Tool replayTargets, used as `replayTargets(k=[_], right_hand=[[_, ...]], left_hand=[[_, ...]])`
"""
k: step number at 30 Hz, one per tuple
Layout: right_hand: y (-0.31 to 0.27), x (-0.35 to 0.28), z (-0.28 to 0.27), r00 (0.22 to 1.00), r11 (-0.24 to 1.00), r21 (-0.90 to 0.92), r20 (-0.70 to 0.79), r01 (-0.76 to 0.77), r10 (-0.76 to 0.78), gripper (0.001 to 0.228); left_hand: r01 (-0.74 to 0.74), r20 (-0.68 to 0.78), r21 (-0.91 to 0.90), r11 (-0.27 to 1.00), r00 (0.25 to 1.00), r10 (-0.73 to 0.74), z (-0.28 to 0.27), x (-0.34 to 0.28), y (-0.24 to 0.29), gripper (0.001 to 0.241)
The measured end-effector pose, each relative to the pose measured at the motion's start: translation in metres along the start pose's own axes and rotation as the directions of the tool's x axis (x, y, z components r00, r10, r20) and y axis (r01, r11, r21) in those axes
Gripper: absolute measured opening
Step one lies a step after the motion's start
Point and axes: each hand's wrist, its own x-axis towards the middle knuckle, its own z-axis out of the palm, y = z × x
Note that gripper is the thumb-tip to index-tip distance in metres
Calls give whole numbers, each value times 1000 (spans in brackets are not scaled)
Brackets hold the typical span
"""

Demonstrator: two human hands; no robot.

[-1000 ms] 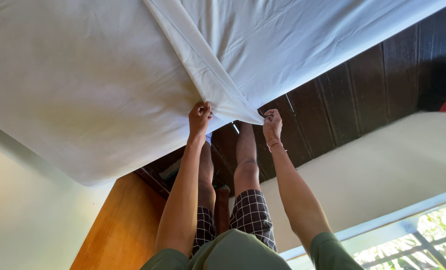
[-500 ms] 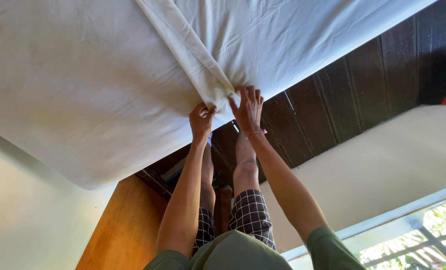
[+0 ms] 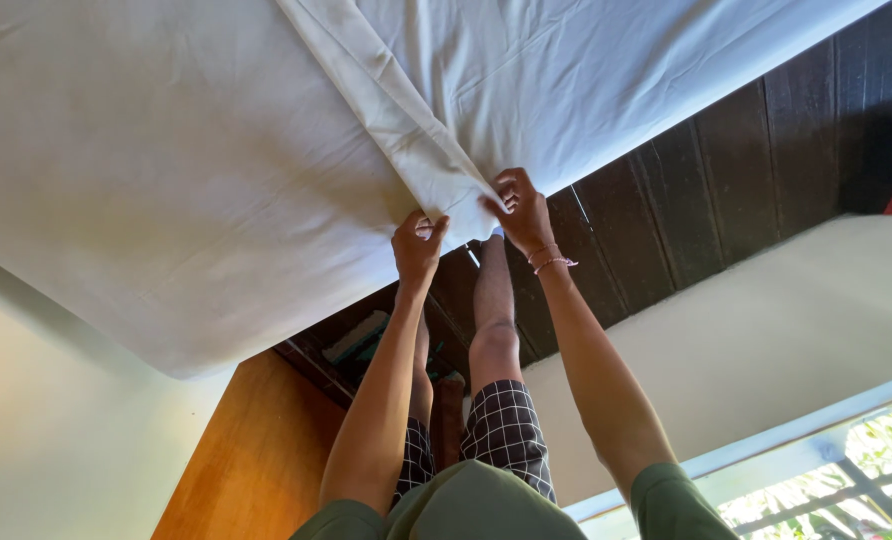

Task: The person makes a bed by smoothing and tucking a white sheet around the mattress. They walk around the bed to reach different sides, squatting down to pull the fabric tight and fold the edges under the mattress.

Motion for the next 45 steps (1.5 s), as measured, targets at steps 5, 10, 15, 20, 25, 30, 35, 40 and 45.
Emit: replayTargets(k=[5, 10, 15, 20, 25, 30, 35, 40, 45], right_hand=[[48, -9, 1, 999, 970, -241, 44, 39, -29, 19], [60, -8, -17, 999, 993, -119, -35, -26, 22, 24], [82, -7, -16, 990, 979, -188, -96, 82, -102, 34], [75, -23, -17, 983, 966, -189, -21, 175, -182, 28], [144, -28, -33, 934, 985, -172, -355, -21, -42, 24], [109, -36, -34, 862, 955, -289, -498, -64, -93, 15], [1, -22, 14, 893, 973, -161, -396, 163, -215, 19], [-47, 31, 71, 866, 833, -425, -188, 354, -463, 38], [-74, 80, 86, 904, 732, -620, -84, 281, -418, 73]], left_hand=[[-66, 103, 150, 986, 993, 51, -2, -5, -8, 27], [-31, 196, 192, 981, 981, -8, -13, 9, -7, 32], [-5, 214, 113, 994, 977, -19, -10, 0, 1, 32], [-61, 196, 224, 973, 980, 17, -4, -11, 13, 33], [-101, 134, 256, 961, 989, 68, 4, -9, 4, 29], [-100, 128, 224, 970, 989, 73, 3, -9, 3, 28], [13, 130, 82, 997, 991, -24, 9, -4, -18, 45], [114, 83, 72, 991, 989, -120, 10, 6, -14, 45], [82, 63, 105, 991, 994, -89, 13, 14, -19, 40]])
